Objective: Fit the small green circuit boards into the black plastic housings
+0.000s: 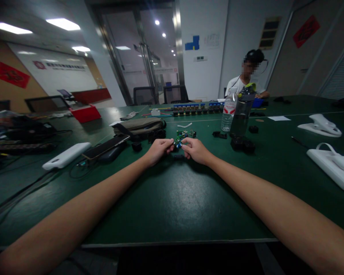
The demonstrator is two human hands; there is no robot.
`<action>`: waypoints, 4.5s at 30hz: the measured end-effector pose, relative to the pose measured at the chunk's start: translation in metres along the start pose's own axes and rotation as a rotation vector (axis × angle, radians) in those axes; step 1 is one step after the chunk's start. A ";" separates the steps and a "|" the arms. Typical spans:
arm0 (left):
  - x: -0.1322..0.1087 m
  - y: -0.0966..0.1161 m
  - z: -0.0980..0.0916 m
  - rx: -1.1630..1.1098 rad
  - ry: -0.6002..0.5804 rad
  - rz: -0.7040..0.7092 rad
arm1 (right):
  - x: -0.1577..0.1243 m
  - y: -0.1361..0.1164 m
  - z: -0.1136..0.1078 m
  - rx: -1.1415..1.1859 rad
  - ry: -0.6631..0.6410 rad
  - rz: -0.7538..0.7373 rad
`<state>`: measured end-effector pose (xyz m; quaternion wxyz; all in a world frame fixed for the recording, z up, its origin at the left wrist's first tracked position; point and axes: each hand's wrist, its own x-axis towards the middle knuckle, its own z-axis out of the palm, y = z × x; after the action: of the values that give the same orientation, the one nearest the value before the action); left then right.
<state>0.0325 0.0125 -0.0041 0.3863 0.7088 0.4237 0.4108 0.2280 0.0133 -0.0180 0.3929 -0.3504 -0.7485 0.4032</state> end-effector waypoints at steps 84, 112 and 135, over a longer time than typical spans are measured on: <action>0.003 0.003 0.001 -0.001 -0.055 -0.152 | 0.002 0.001 0.001 -0.049 0.278 -0.022; 0.002 0.000 0.000 -0.058 0.026 -0.068 | 0.002 -0.003 -0.002 0.154 0.111 0.185; 0.002 -0.002 -0.001 -0.007 -0.045 -0.059 | 0.002 -0.003 -0.005 0.193 0.074 0.178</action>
<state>0.0315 0.0151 -0.0047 0.4100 0.7037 0.4344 0.3848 0.2307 0.0146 -0.0128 0.4149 -0.3906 -0.6573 0.4933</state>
